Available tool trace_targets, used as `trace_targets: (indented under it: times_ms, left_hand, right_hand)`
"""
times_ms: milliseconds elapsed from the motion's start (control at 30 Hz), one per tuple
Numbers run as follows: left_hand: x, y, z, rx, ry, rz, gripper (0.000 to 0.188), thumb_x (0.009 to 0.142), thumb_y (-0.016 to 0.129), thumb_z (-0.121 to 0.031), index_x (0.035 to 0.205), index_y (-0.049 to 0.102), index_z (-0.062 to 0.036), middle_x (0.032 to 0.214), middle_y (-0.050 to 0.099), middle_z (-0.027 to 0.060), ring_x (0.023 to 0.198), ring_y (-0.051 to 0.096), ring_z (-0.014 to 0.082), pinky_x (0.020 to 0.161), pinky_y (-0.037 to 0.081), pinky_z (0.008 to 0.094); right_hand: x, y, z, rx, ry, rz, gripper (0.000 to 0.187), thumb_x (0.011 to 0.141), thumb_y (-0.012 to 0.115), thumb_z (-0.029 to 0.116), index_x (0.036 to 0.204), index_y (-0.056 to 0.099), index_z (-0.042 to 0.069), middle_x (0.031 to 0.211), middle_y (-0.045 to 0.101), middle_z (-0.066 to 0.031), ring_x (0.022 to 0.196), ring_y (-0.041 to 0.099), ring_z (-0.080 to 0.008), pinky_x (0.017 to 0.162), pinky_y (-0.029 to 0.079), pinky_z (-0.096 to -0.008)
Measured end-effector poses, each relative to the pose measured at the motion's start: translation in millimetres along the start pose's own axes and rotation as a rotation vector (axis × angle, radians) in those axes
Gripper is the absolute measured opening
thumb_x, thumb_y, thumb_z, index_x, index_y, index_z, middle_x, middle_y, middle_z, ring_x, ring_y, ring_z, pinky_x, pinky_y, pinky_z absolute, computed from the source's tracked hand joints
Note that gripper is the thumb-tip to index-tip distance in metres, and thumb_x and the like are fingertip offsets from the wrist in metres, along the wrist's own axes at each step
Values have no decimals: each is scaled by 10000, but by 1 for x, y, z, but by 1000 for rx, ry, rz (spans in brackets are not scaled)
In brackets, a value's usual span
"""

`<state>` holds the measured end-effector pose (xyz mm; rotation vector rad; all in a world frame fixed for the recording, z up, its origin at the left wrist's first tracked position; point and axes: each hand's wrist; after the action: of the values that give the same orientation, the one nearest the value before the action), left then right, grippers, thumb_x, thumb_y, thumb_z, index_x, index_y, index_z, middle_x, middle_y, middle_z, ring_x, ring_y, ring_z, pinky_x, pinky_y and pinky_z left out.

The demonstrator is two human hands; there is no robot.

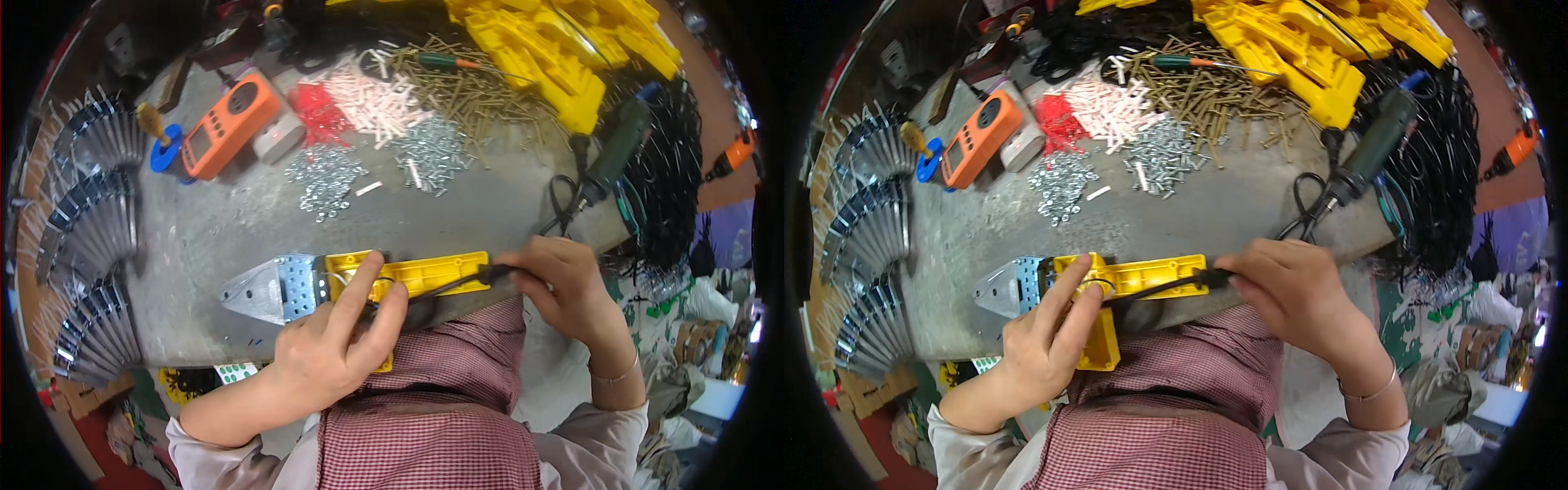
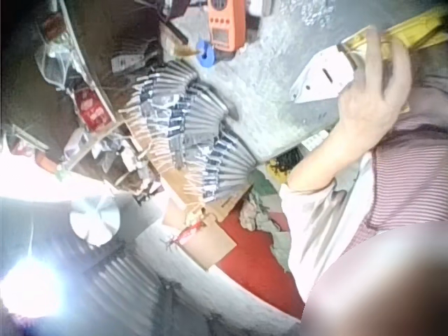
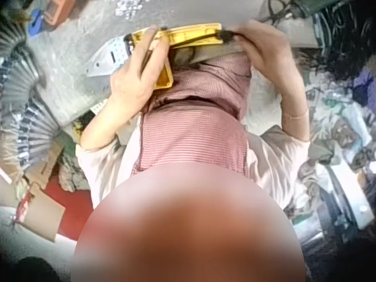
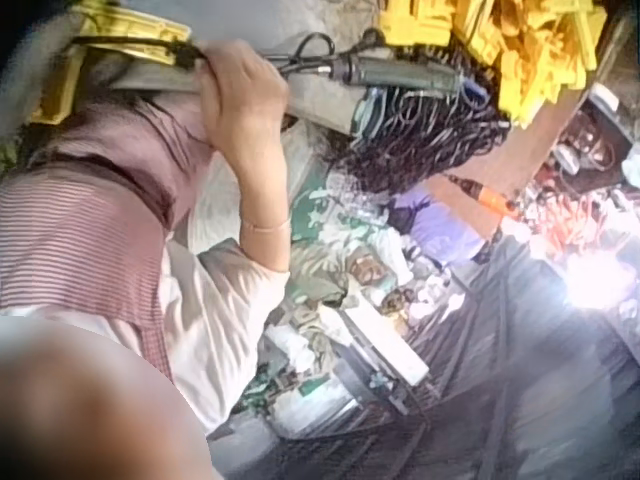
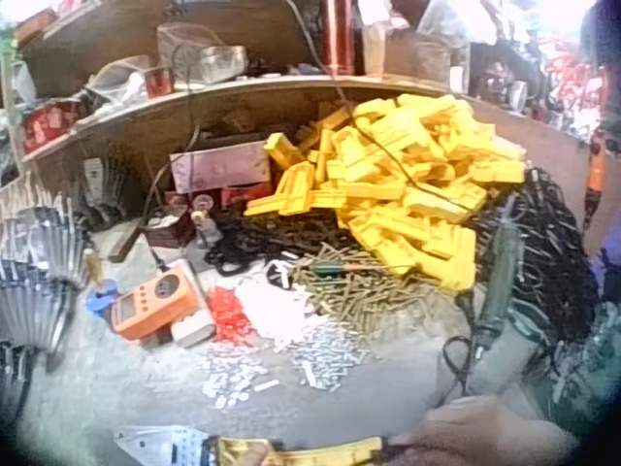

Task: Assembling a yellow electrical component involving soldering and manual wiring.

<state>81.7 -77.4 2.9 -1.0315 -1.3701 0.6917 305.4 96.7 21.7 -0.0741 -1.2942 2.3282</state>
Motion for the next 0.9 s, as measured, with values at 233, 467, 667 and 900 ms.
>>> trace_targets:
  times_ms: [233,467,667,900]
  left_hand:
    - [0,1,1,93,227,30,431,682,634,-92,1111,669,-83,1206,621,119,638,567,114,518,457,183]
    - [-1,-1,-10,91,71,98,386,705,605,-48,1080,658,26,1114,654,149,656,589,150,530,477,221]
    - [-7,6,-8,160,55,10,262,705,602,-90,925,675,32,1050,666,167,592,541,120,447,408,187]
    - [11,-1,-15,95,-65,204,266,730,608,-65,967,639,52,1168,611,195,624,564,149,491,479,242]
  right_hand:
    - [1,0,0,-66,61,40,199,766,615,20,962,646,36,706,527,-113,635,549,-299,568,420,-364]
    - [5,-2,7,-101,61,52,204,747,624,-2,947,641,30,723,543,-113,633,557,-302,573,439,-365]
    - [6,-1,4,-142,61,56,179,757,653,73,935,634,71,733,552,-85,631,574,-300,555,459,-390]
    - [6,-7,-8,-133,62,65,142,776,632,95,916,627,73,745,552,-87,637,577,-305,556,459,-394]
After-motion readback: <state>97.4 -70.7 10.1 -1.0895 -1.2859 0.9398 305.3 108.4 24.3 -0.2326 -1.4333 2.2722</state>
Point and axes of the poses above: each hand's wrist, its own x-axis towards the middle knuckle, its own y-axis out of the palm, z = x × y
